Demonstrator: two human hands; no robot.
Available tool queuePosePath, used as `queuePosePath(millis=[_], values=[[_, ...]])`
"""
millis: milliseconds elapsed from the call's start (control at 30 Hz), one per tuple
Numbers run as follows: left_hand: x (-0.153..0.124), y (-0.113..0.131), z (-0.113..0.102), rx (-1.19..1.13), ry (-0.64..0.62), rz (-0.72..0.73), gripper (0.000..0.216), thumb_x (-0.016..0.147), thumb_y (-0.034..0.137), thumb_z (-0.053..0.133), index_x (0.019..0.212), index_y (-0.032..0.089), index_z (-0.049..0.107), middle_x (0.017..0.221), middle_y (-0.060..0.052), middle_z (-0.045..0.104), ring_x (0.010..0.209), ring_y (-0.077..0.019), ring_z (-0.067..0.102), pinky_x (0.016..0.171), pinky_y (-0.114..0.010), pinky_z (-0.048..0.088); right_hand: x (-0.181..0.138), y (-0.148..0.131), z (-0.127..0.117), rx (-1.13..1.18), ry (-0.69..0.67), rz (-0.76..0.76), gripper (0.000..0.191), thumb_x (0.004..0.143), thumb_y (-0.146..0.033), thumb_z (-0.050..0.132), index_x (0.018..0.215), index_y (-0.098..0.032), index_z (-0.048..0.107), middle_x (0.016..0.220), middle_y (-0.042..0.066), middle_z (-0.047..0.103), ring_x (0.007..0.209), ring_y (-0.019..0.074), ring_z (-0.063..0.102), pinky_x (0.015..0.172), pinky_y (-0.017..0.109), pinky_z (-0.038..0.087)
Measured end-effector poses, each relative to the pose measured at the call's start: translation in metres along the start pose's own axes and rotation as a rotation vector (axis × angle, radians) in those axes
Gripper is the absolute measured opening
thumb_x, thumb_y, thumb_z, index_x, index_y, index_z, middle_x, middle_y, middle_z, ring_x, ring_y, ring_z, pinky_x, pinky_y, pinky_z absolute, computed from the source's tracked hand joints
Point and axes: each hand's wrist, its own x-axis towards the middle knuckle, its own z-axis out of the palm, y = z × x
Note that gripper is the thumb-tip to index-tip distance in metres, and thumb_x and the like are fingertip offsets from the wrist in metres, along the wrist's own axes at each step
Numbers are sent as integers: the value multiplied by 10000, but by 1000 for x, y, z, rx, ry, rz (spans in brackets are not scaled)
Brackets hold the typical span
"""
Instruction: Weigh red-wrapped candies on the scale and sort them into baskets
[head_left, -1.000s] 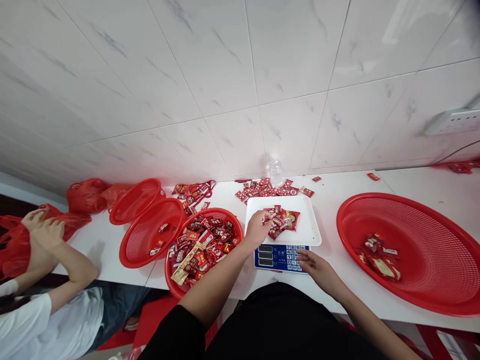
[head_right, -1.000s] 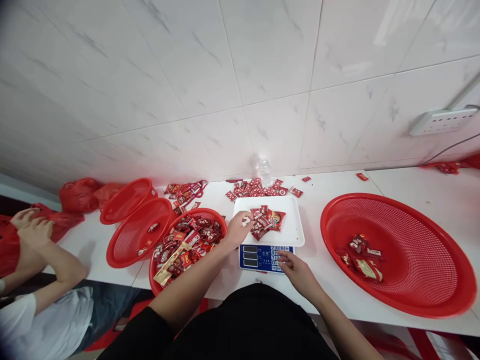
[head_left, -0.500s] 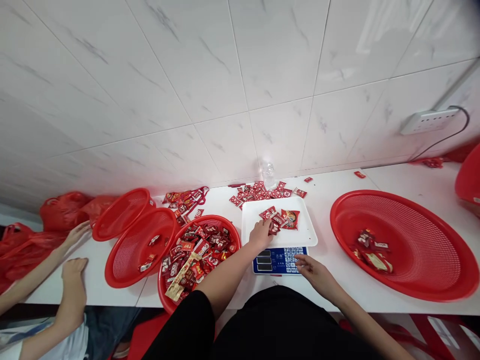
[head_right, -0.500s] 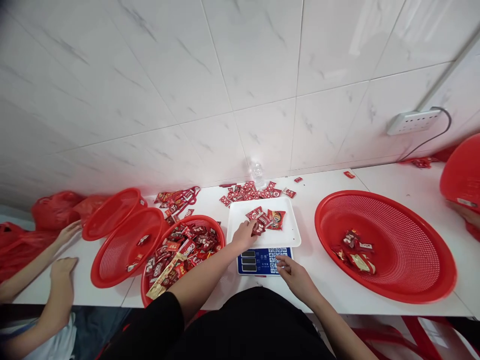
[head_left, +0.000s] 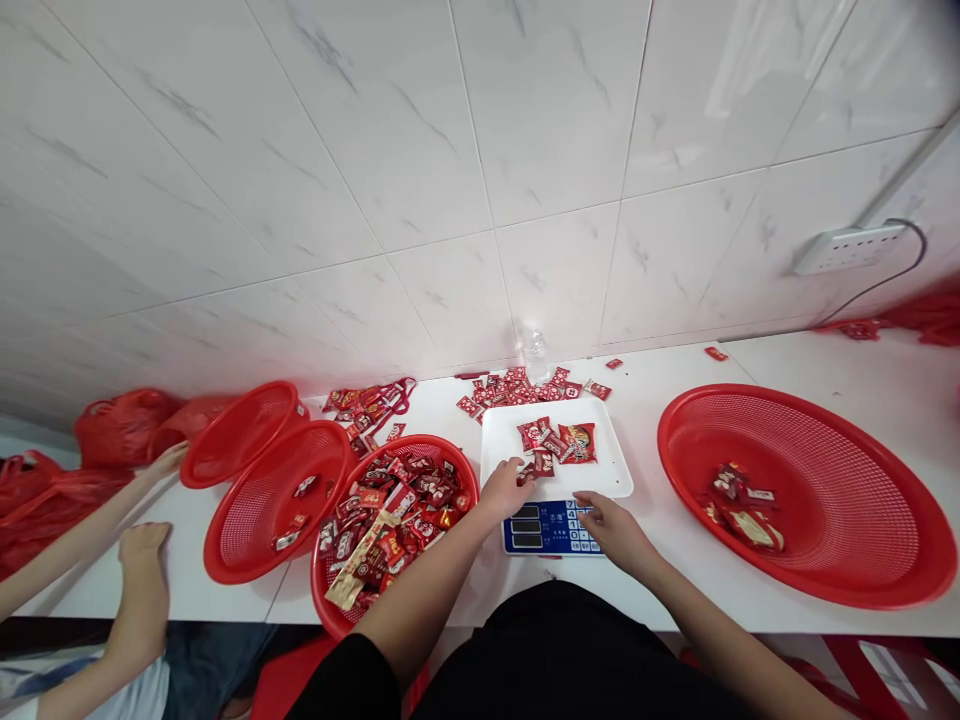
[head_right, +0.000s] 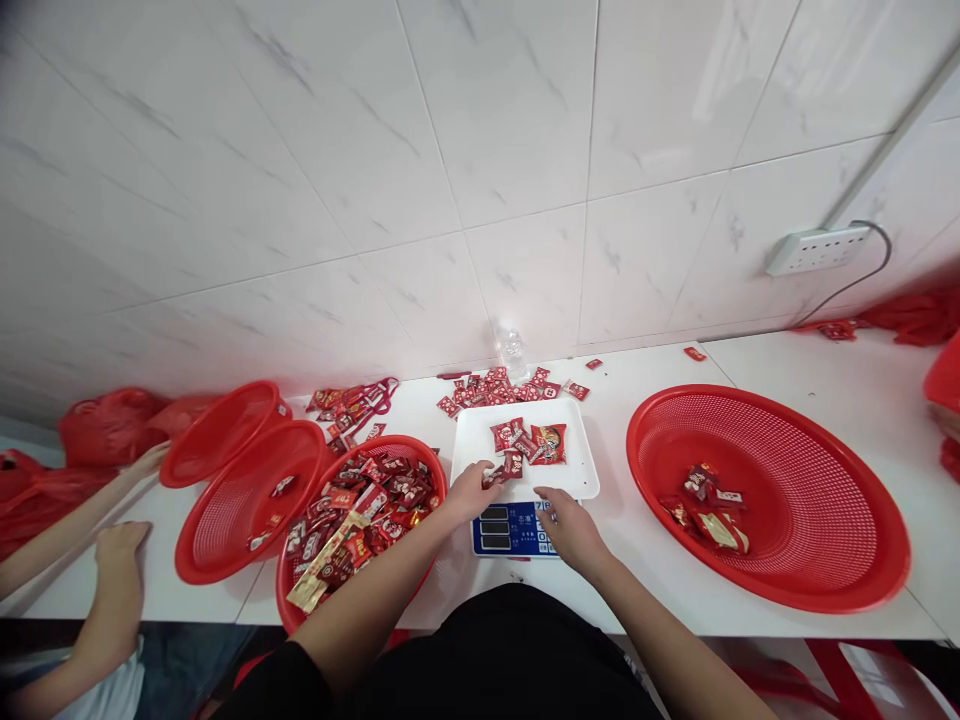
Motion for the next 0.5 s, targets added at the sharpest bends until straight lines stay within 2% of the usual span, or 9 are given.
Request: queuePosePath(millis=[133, 233, 300, 400, 500], values=[[-13, -2, 2, -15, 6, 1, 451, 759, 423, 574, 1156, 209, 546, 1044, -79, 601, 856, -208, 596, 743, -286, 438, 27, -21, 4, -408, 1, -258, 489, 808, -200, 466, 1292, -270, 469, 1361, 63, 466, 1183, 256, 469, 928, 395, 424], [-25, -3, 0, -113, -34, -12, 448, 757, 424, 572, 1150, 210, 561, 928, -53, 624, 828, -200, 593, 736, -286, 438, 45, -32, 13, -600, -59, -359, 561, 776, -145, 501, 1322, -262, 437, 1413, 69, 408, 1224, 281, 413, 935, 405, 408], [-36, -4, -3, -305, -125, -79, 443, 756, 443, 573, 1134, 212, 566, 841, -28, 618, 772, -182, 591, 693, -281, 449, 54, -35, 20, -680, -81, -396, 541, 776, -150, 514, 1305, -251, 456, 1402, 75, 424, 1188, 285, 440, 914, 401, 417], [-51, -7, -6, -751, -275, -238, 416, 745, 446, 607, 1089, 214, 569, 787, -2, 594, 697, -140, 583, 626, -257, 464, 63, -36, 26, -736, -77, -442, 472, 786, -122, 491, 1243, -240, 512, 1359, 66, 472, 1115, 263, 489, 888, 370, 427], [-63, -11, -7, -1154, -319, -381, 344, 747, 427, 635, 996, 202, 559, 748, 11, 589, 653, -107, 594, 643, -241, 482, 66, -34, 28, -746, -65, -460, 465, 801, -51, 412, 1216, -224, 527, 1327, 73, 493, 1071, 237, 513, 863, 344, 434]])
